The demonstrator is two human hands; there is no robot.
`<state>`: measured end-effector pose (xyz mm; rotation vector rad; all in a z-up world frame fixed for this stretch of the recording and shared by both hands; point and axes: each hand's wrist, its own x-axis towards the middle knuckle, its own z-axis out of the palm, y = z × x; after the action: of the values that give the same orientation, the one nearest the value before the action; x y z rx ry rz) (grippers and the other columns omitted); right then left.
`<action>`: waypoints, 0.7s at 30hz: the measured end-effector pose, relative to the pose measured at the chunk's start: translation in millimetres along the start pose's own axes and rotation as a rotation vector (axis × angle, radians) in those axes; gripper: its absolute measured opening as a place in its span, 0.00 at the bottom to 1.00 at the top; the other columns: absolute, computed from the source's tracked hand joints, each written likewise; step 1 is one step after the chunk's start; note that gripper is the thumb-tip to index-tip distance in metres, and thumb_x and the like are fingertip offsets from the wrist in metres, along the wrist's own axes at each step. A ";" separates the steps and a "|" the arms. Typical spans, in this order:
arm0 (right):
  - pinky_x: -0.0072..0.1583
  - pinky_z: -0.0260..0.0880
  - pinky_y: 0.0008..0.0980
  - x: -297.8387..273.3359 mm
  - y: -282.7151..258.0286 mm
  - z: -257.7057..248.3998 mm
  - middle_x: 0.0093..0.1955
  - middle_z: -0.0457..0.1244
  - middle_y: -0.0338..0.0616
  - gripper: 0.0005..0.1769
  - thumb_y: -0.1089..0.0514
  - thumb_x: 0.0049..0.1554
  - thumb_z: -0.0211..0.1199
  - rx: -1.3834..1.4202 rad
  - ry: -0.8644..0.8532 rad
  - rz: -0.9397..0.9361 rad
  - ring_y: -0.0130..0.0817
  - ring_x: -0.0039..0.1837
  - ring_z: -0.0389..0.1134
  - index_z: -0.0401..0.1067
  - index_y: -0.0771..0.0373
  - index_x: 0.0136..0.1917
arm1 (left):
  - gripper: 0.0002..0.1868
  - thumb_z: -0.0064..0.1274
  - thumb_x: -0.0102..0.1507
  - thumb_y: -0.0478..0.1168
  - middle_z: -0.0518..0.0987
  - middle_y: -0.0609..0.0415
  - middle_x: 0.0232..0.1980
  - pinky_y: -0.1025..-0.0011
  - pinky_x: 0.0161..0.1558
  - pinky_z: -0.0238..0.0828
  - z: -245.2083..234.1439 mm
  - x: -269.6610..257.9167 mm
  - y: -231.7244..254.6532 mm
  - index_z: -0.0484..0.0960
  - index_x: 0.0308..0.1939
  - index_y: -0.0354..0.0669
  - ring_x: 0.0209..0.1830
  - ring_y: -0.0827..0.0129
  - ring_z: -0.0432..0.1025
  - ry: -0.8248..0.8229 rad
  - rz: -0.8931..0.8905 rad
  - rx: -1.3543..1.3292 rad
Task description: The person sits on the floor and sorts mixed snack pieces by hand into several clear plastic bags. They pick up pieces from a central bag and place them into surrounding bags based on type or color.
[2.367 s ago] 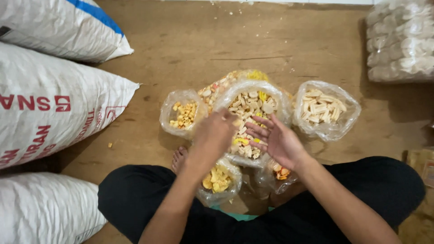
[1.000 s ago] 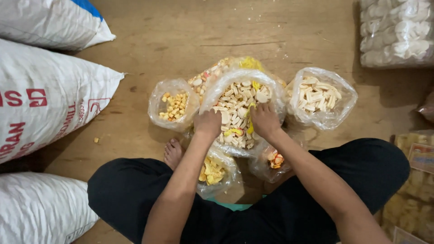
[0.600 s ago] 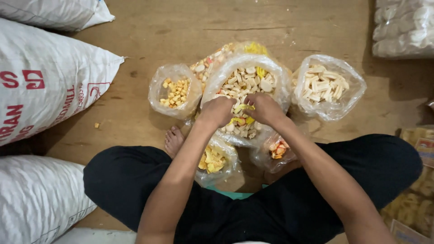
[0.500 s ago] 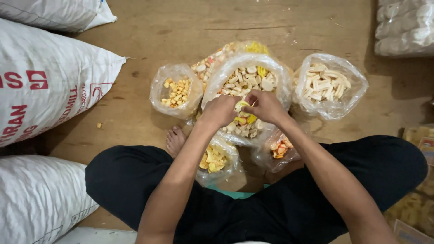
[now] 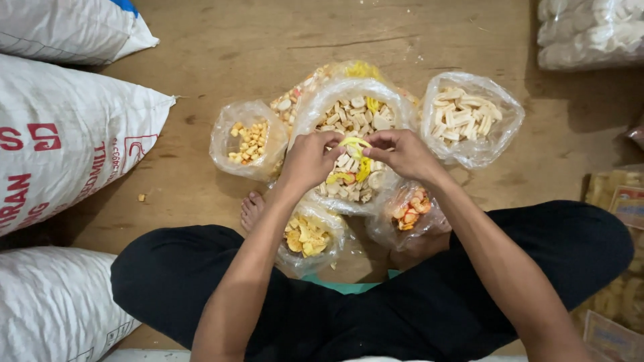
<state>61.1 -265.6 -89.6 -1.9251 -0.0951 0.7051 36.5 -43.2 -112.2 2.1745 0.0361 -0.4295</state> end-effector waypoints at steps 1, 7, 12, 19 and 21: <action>0.51 0.73 0.27 -1.3 1.4 -2.0 0.44 0.70 0.38 0.16 0.61 0.54 0.72 0.002 0.001 0.004 0.25 0.49 0.69 0.80 0.58 0.56 | 0.13 0.56 0.63 0.41 0.87 0.46 0.47 0.53 0.46 0.78 -2.5 -4.9 6.9 0.86 0.52 0.50 0.44 0.50 0.82 -0.005 -0.002 0.000; 0.51 0.73 0.25 -4.2 -1.1 -4.4 0.47 0.72 0.42 0.16 0.59 0.56 0.73 0.034 -0.044 -0.054 0.24 0.49 0.68 0.80 0.58 0.59 | 0.13 0.50 0.67 0.43 0.87 0.52 0.44 0.55 0.48 0.78 -3.5 -9.7 10.0 0.87 0.52 0.59 0.46 0.51 0.81 -0.004 0.000 0.069; 0.52 0.75 0.25 -4.8 -5.9 -11.5 0.49 0.72 0.45 0.16 0.60 0.57 0.72 0.101 -0.072 -0.054 0.26 0.50 0.69 0.79 0.60 0.59 | 0.12 0.52 0.65 0.40 0.87 0.49 0.36 0.55 0.50 0.77 -15.7 -20.0 20.3 0.88 0.50 0.55 0.42 0.51 0.82 -0.016 0.040 -0.117; 0.51 0.79 0.29 -2.1 12.5 -11.0 0.46 0.69 0.44 0.13 0.62 0.59 0.69 0.350 -0.143 -0.004 0.27 0.48 0.69 0.79 0.64 0.57 | 0.15 0.54 0.66 0.34 0.86 0.45 0.44 0.79 0.38 0.82 -21.3 -28.8 9.0 0.81 0.56 0.31 0.36 0.72 0.81 -0.215 -0.023 -0.812; 0.53 0.80 0.35 -2.2 19.1 -6.9 0.47 0.68 0.44 0.14 0.62 0.60 0.67 0.579 -0.173 0.047 0.31 0.49 0.71 0.78 0.67 0.59 | 0.17 0.58 0.65 0.37 0.85 0.42 0.46 0.72 0.39 0.84 -22.3 -35.1 17.1 0.81 0.56 0.30 0.37 0.67 0.82 -0.214 -0.073 -1.007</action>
<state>58.2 -280.8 -103.0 -1.3160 0.0452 0.8243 13.1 -31.4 -75.7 1.1355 0.1741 -0.5333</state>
